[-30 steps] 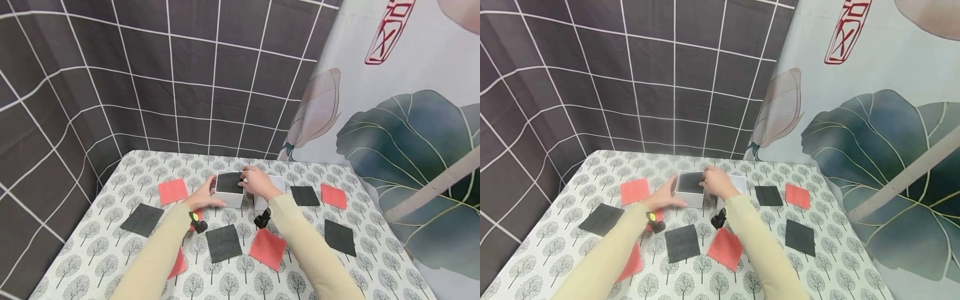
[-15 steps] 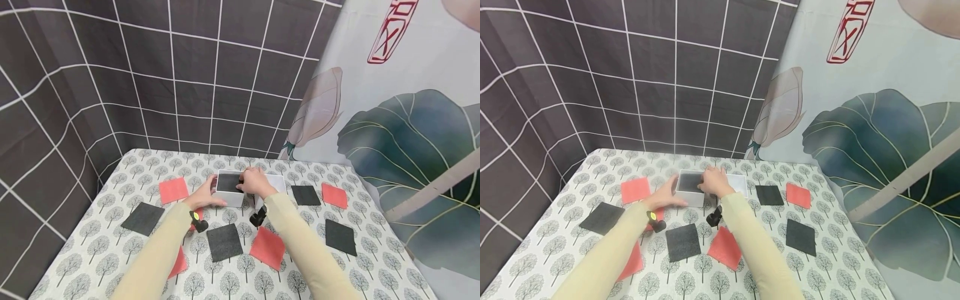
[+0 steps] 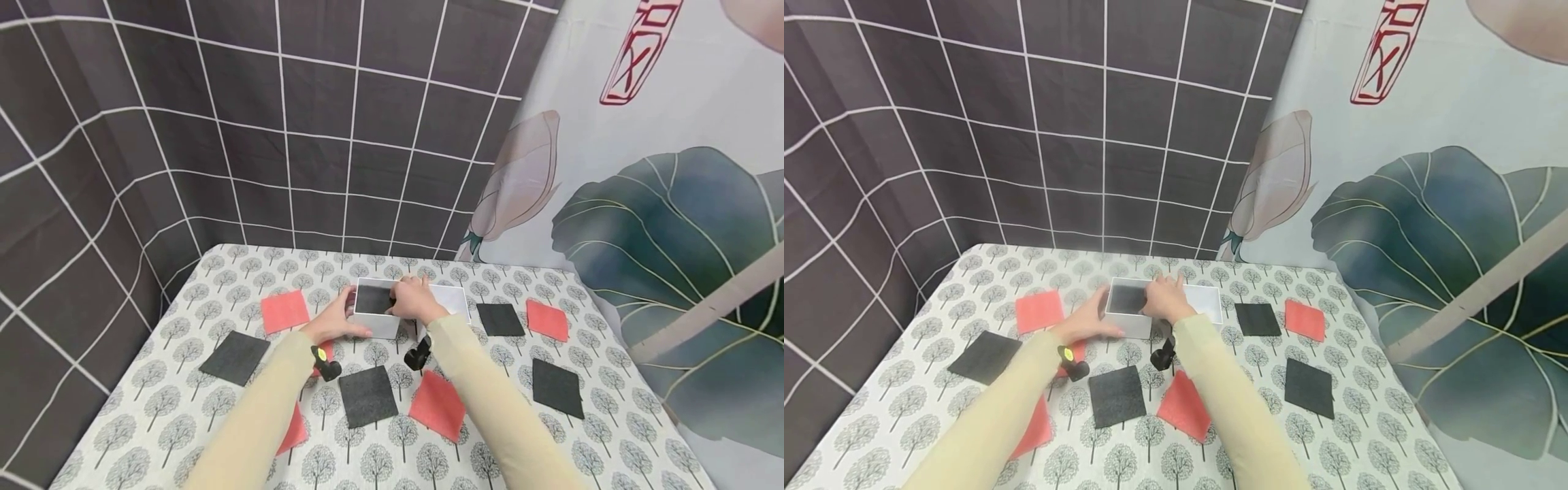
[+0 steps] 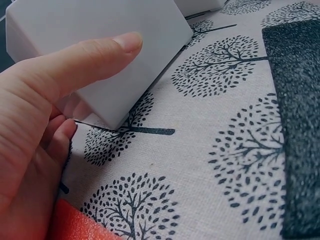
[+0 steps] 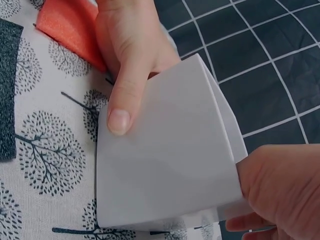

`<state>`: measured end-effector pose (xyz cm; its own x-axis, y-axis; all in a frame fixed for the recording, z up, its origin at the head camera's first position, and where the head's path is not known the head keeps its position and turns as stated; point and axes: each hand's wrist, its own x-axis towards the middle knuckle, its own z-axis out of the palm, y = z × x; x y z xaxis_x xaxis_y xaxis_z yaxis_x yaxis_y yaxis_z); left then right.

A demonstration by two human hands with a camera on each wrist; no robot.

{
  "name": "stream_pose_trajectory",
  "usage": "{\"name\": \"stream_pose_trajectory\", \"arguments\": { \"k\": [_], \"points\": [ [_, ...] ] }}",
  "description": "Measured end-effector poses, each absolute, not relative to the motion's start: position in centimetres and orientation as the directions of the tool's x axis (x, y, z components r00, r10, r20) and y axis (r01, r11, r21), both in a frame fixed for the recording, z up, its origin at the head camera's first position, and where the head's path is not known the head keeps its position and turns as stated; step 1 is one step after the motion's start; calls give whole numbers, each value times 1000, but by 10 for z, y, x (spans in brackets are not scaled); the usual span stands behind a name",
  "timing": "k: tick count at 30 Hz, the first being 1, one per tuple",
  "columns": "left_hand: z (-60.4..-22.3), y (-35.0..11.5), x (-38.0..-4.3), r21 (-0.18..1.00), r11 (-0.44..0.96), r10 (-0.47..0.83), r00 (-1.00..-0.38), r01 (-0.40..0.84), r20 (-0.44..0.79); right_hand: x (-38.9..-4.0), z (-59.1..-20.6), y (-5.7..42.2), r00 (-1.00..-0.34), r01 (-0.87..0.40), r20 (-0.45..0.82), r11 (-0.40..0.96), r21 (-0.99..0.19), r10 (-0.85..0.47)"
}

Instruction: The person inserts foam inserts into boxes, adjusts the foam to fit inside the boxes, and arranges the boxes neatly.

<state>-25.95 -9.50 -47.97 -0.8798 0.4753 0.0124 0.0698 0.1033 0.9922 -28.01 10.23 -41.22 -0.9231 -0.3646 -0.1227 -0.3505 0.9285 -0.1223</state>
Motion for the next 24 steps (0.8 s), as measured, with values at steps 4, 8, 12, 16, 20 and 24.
{"name": "stream_pose_trajectory", "arguments": {
  "k": [4,8,12,16,20,24],
  "points": [
    [-483,-94,-260,992,98,478,-878,74,19,-277,-411,107,-915,-386,-66,912,-137,-397],
    [-494,-94,-266,992,88,467,-883,91,39,-275,-405,117,-916,-398,40,892,-217,-399],
    [-503,-93,-272,991,106,444,-896,83,27,-271,-398,131,-911,-413,152,863,-292,-384],
    [-498,-93,-271,992,107,452,-892,74,18,-268,-396,146,-896,-439,238,837,-328,-376],
    [-486,-93,-264,992,108,464,-886,69,11,-263,-399,161,-902,-422,265,822,-384,-339],
    [-485,-92,-261,992,100,453,-891,75,22,-257,-404,174,-904,-414,299,803,-430,-305]
  ]
}}
